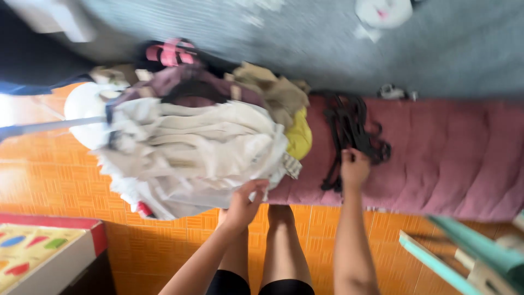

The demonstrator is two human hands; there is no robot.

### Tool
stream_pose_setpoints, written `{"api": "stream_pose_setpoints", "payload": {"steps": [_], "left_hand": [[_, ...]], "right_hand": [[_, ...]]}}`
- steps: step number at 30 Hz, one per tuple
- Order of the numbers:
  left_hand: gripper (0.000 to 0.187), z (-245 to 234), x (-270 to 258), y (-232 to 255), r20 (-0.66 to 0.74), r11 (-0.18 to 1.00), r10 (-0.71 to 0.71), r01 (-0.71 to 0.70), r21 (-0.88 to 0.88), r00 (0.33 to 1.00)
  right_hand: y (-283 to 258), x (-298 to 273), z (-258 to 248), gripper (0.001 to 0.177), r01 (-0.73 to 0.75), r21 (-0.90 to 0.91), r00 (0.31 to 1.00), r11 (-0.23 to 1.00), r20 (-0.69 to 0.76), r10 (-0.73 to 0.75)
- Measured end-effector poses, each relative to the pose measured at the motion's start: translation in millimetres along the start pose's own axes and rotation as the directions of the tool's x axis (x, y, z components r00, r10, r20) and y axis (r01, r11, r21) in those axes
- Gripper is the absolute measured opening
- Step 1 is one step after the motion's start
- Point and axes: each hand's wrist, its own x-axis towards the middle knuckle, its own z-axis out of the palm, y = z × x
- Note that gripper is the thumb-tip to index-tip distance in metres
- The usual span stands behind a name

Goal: Hanging several items of clothing from a pile onto plastic hangers.

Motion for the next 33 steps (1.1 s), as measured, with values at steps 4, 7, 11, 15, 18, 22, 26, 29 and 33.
{"api": "stream_pose_setpoints", "payload": {"steps": [4,7,11,15,18,22,26,29,33], "left_hand": [[0.019,-94.5,30.1,16.8,-0.292,0.991,0.112,-0.084,0.109,0.95],[0.018,-165.3,69.8,2.5,-0.485,0.895,0.402,-0.222,0.387,0.777],[0.015,-233.5,111.4,-16.1,-0.606,0.853,0.467,-0.147,0.501,0.644],[0.039,-265.3,128.8,-12.9,-0.59,0.824,0.388,0.021,0.566,0.708],[0.031,-272.0,137.0,-29.5,-0.506,0.742,0.431,0.026,0.67,0.747],[0.006,-292.8,149.2,-54.3,-0.29,0.699,0.42,-0.103,0.707,0.86],[0.005,-315.3,142.3,-49.0,-0.404,0.679,0.467,-0.026,0.734,0.786],[0.006,-325.6,140.5,-38.0,-0.382,0.722,0.408,-0.037,0.691,0.829],[0.007,-338.6,134.7,-31.0,-0.366,0.775,0.292,0.005,0.632,0.884]], "right_hand": [[-281.3,-1.6,-55.0,0.019,0.282,0.366,0.951,0.887,0.014,-0.309],[-398.5,-4.6,-29.0,0.016,0.357,0.573,0.838,0.738,0.152,-0.524],[-487.5,-7.9,8.4,0.032,0.672,0.493,0.642,0.553,-0.015,-0.767],[-522.0,-11.1,18.2,0.069,0.655,0.143,0.729,0.742,0.138,-0.671],[-517.7,-18.0,1.3,0.054,0.702,0.009,0.687,0.712,0.253,-0.681],[-486.4,-14.4,-0.9,0.051,0.739,-0.019,0.66,0.674,0.223,-0.718],[-464.2,-12.8,-16.8,0.047,0.685,-0.019,0.721,0.729,0.166,-0.673],[-460.5,-10.3,-31.3,0.043,0.637,-0.021,0.766,0.771,0.131,-0.629],[-436.4,2.7,-29.7,0.043,0.481,0.174,0.87,0.859,-0.215,-0.444]]}}
